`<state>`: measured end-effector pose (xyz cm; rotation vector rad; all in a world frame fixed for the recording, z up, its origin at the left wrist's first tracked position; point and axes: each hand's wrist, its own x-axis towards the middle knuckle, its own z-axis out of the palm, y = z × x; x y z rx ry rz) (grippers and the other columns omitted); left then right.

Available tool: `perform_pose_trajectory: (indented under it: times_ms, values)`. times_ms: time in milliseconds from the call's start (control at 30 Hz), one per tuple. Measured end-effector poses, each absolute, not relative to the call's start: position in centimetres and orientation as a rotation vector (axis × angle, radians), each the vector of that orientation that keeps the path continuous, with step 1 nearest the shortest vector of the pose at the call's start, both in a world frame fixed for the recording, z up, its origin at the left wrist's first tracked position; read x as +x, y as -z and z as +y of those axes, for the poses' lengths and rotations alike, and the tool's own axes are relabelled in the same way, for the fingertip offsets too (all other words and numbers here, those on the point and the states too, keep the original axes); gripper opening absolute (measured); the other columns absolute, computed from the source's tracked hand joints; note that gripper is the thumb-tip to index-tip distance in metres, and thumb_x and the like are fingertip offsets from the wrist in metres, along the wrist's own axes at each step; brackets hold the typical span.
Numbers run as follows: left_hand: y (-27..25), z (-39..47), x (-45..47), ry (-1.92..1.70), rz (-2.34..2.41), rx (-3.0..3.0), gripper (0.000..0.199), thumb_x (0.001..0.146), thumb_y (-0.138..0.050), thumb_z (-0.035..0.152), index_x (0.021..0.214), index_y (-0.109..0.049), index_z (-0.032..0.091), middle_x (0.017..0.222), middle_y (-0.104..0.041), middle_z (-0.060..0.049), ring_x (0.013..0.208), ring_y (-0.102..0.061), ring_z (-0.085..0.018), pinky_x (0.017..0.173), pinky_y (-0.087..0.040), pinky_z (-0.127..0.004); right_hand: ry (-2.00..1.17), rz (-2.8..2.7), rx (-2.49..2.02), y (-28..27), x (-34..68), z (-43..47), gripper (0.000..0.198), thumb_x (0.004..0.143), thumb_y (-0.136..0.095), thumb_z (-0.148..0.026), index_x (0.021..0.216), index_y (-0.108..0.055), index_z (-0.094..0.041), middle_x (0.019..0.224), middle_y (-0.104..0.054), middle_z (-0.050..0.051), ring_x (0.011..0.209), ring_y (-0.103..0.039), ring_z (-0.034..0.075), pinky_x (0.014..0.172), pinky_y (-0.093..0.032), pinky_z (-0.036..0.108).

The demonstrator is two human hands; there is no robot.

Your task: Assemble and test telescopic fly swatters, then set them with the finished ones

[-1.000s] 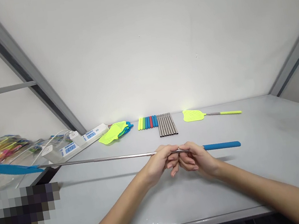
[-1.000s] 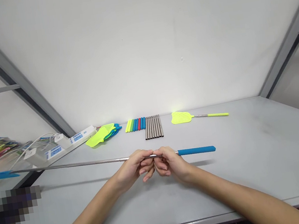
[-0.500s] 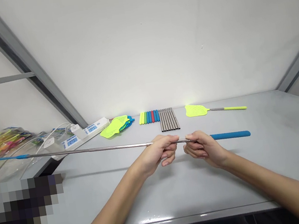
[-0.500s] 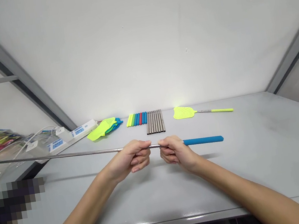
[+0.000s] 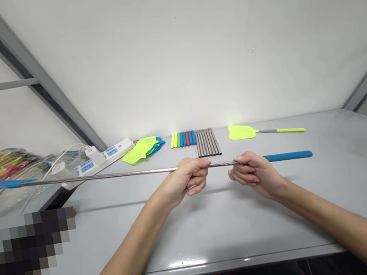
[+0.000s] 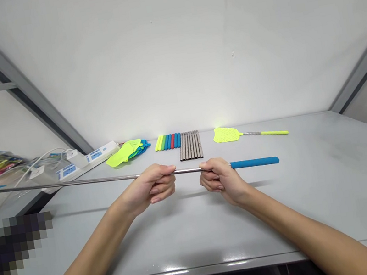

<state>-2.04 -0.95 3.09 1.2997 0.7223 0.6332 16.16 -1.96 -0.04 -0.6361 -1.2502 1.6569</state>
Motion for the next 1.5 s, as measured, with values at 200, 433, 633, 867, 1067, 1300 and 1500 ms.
perform_pose_trajectory:
  times_ms: [200, 433, 633, 867, 1067, 1300, 1500]
  values:
    - [-3.3, -0.9, -2.4, -0.635, 0.732, 1.297, 0.043, 0.082, -0.043, 0.027, 0.047, -0.019, 0.019, 0.038, -0.019, 0.009, 0.032, -0.021, -0.004, 0.04, -0.013, -0.025, -1.693, -1.212, -0.639, -0.1, 16.4, -2.1, 0.041, 0.08, -0.035, -0.021, 0.042, -0.019, -0.021, 0.03, -0.017, -0.008, 0.035, -0.014, 0.007, 0.048, -0.018, 0.029]
    - [-3.4, -0.7, -2.8, -0.643, 0.732, 1.326, 0.042, 0.082, -0.041, 0.025, 0.047, -0.019, 0.019, 0.037, -0.019, 0.009, 0.032, -0.021, -0.004, 0.041, -0.015, -0.024, -1.735, -1.196, -0.639, -0.3, 16.2, -2.2, 0.041, 0.081, -0.036, -0.022, 0.043, -0.021, -0.02, 0.03, -0.019, -0.007, 0.035, -0.016, 0.008, 0.048, -0.017, 0.028]
    - [-3.8, -0.8, -2.8, -0.657, 0.76, 1.34, 0.04, 0.081, -0.042, 0.024, 0.047, -0.022, 0.019, 0.037, -0.02, 0.008, 0.034, -0.023, -0.005, 0.04, -0.014, -0.023, -1.766, -1.113, -0.633, -0.2, 15.7, -2.4, 0.041, 0.082, -0.036, -0.027, 0.044, -0.022, -0.02, 0.03, -0.019, -0.008, 0.032, -0.016, 0.006, 0.046, -0.017, 0.027]
    - [-3.6, -0.3, -3.5, -0.636, 0.782, 1.312, 0.04, 0.081, -0.041, 0.025, 0.046, -0.021, 0.019, 0.035, -0.02, 0.009, 0.031, -0.02, -0.004, 0.042, -0.021, -0.024, -1.789, -1.064, -0.701, -0.4, 16.2, -2.3, 0.041, 0.079, -0.039, -0.026, 0.044, -0.019, -0.02, 0.03, -0.018, -0.008, 0.032, -0.017, 0.007, 0.046, -0.02, 0.027]
    - [-3.8, 0.0, -4.6, -0.643, 0.798, 1.317, 0.04, 0.081, -0.041, 0.025, 0.046, -0.021, 0.019, 0.035, -0.02, 0.009, 0.03, -0.02, -0.004, 0.044, -0.025, -0.024, -1.736, -1.089, -0.71, -0.2, 16.7, -2.1, 0.043, 0.077, -0.042, -0.026, 0.043, -0.018, -0.02, 0.031, -0.016, -0.007, 0.033, -0.018, 0.007, 0.046, -0.021, 0.027]
    - [-3.4, -0.4, -3.8, -0.696, 0.773, 1.311, 0.039, 0.083, -0.038, 0.025, 0.047, -0.021, 0.018, 0.037, -0.019, 0.009, 0.034, -0.02, -0.004, 0.046, -0.024, -0.024, -1.681, -1.119, -0.682, -0.3, 17.1, -1.8, 0.044, 0.078, -0.043, -0.026, 0.04, -0.022, -0.02, 0.032, -0.017, -0.007, 0.035, -0.018, 0.008, 0.045, -0.016, 0.028]
    - [-2.9, -1.0, -2.5, -0.727, 0.757, 1.374, 0.041, 0.083, -0.039, 0.031, 0.047, -0.026, 0.017, 0.038, -0.024, 0.008, 0.038, -0.024, -0.006, 0.043, -0.02, -0.023, -1.729, -1.089, -0.646, -0.1, 17.2, -1.7, 0.043, 0.079, -0.039, -0.027, 0.039, -0.024, -0.02, 0.033, -0.018, -0.007, 0.035, -0.02, 0.008, 0.045, -0.016, 0.028]
